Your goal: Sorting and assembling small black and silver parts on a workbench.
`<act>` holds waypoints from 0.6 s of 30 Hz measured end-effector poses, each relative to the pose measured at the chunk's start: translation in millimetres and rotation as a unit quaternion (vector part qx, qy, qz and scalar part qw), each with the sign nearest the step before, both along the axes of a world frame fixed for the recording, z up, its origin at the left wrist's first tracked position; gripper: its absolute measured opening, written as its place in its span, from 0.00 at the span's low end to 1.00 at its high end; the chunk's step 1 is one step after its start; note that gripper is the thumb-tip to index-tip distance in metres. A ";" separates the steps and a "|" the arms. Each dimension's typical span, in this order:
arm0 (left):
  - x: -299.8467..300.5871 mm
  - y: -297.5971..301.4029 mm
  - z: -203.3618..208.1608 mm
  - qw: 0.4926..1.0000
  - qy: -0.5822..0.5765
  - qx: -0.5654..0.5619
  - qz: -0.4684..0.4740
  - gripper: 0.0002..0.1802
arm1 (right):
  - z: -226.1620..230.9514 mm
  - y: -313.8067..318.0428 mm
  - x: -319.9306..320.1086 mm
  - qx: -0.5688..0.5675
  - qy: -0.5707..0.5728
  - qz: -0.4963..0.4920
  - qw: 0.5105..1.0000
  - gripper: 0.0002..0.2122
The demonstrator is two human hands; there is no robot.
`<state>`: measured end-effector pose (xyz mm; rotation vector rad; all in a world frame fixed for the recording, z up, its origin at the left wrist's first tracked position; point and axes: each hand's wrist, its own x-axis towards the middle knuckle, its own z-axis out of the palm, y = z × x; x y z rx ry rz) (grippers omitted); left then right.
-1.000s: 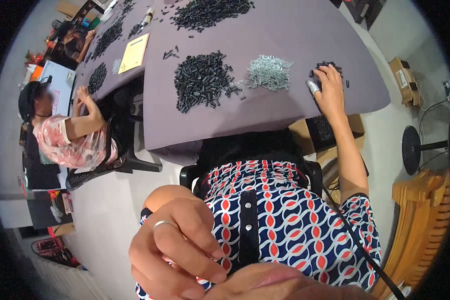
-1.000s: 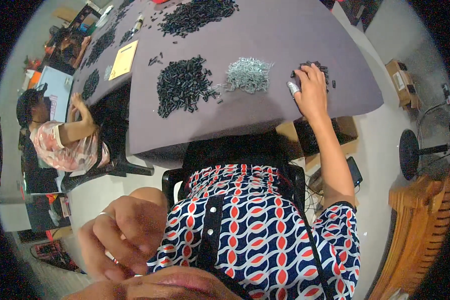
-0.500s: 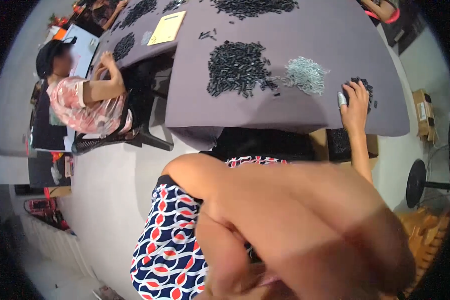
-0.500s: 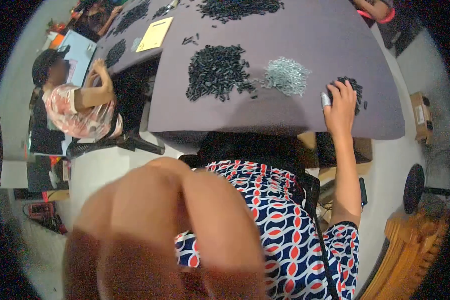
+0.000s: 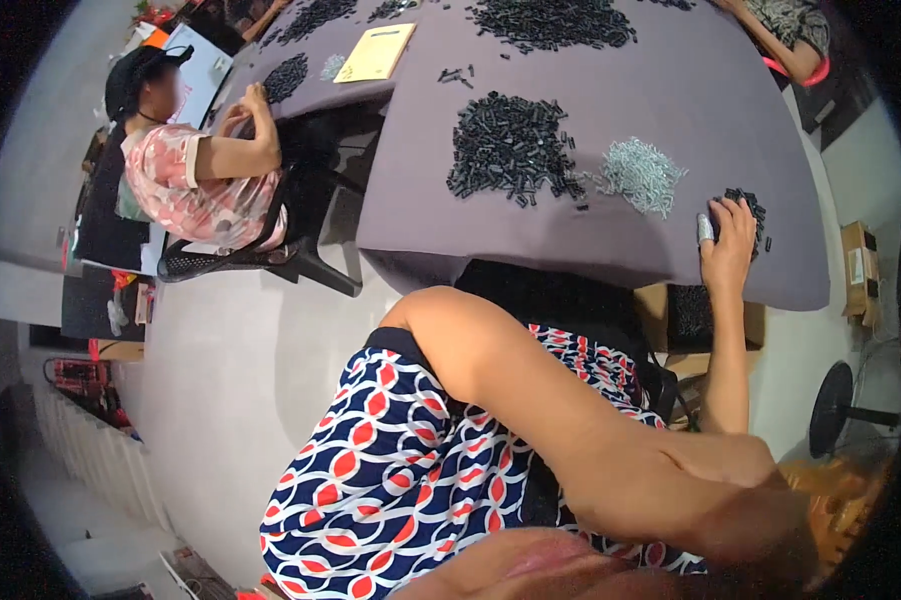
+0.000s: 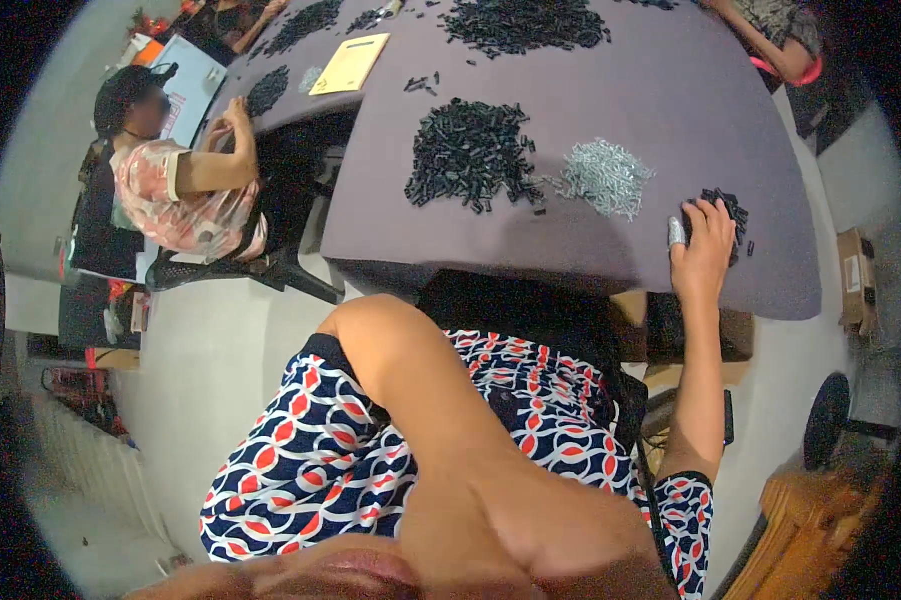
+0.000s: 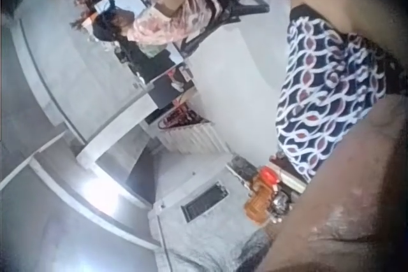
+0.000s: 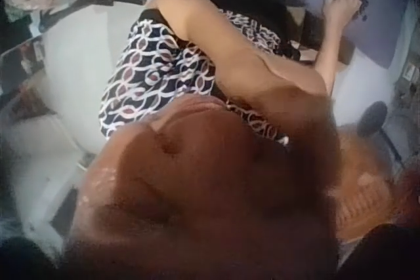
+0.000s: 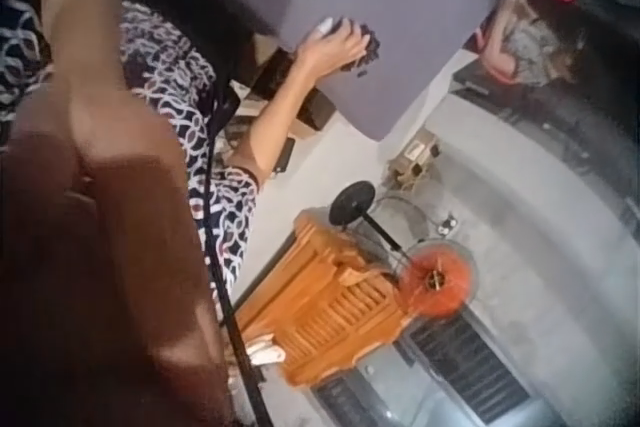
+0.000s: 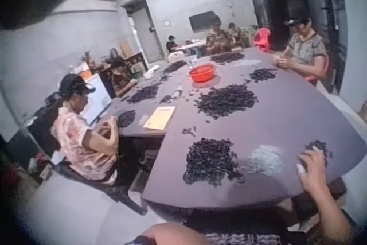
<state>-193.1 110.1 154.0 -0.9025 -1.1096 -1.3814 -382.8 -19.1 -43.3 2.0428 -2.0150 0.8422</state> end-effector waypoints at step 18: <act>32.4 1.1 10.5 0.908 -0.342 0.010 -0.242 0.07 | 3.8 -0.8 2.9 -0.021 -0.029 0.008 0.999 0.20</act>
